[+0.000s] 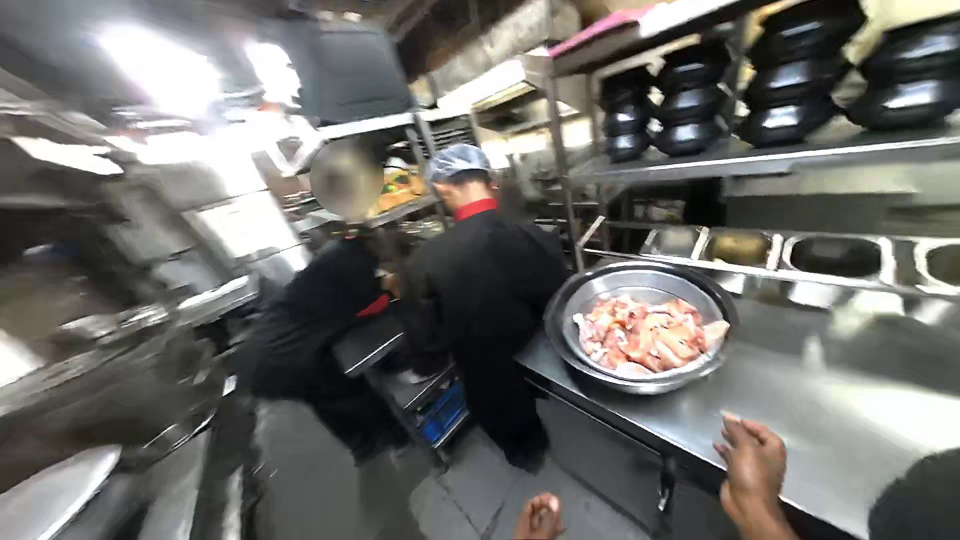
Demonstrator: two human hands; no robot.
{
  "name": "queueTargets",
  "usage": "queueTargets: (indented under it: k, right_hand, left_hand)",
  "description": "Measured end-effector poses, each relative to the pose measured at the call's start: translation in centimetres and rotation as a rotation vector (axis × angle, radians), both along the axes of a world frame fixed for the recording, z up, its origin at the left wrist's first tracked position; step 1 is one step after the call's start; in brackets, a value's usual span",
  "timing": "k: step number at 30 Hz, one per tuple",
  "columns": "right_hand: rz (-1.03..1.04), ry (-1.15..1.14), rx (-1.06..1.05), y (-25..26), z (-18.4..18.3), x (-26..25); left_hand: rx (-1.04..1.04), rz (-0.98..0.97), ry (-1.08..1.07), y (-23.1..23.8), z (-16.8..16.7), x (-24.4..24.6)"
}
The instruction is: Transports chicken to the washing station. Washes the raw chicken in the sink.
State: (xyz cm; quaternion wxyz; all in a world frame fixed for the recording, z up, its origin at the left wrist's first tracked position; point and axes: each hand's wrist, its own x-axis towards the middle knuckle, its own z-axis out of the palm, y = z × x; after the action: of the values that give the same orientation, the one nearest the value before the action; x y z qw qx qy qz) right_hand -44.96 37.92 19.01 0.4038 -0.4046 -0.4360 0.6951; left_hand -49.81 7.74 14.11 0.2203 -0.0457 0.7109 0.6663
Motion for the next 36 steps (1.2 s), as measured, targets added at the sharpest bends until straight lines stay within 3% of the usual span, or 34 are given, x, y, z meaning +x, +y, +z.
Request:
queueTargets:
  k: [5,10,16,21,28,32,36]
  right_hand:
    - [-0.189,-0.151,0.074,4.8,3.0,-3.9]
    - [-0.086,-0.504,0.251,13.4,5.0,-11.8]
    - [0.212,-1.153,0.274,19.6,2.9,-18.8]
    - [0.154,-1.243,0.268,21.7,2.5,-20.1]
    - [0.051,-1.137,0.209,16.8,1.9,-15.4]
    - [0.034,-1.087,0.182,11.0,2.1,-8.6]
    - [0.023,-0.931,0.287,0.5,1.0,0.7]
  left_hand:
    - [0.039,-0.125,0.143,8.3,4.3,-16.6]
    - [-0.074,-0.076,0.232,16.8,8.0,-30.1]
    - [-0.702,-0.287,0.353,21.4,8.5,-39.3]
    - [-0.698,-0.316,0.358,21.7,8.1,-41.1]
    - [-0.535,-0.332,0.355,18.5,6.9,-39.0]
    - [-0.464,-0.357,0.324,13.0,5.9,-33.4]
    - [-0.407,-0.331,0.213,2.8,4.0,-23.5]
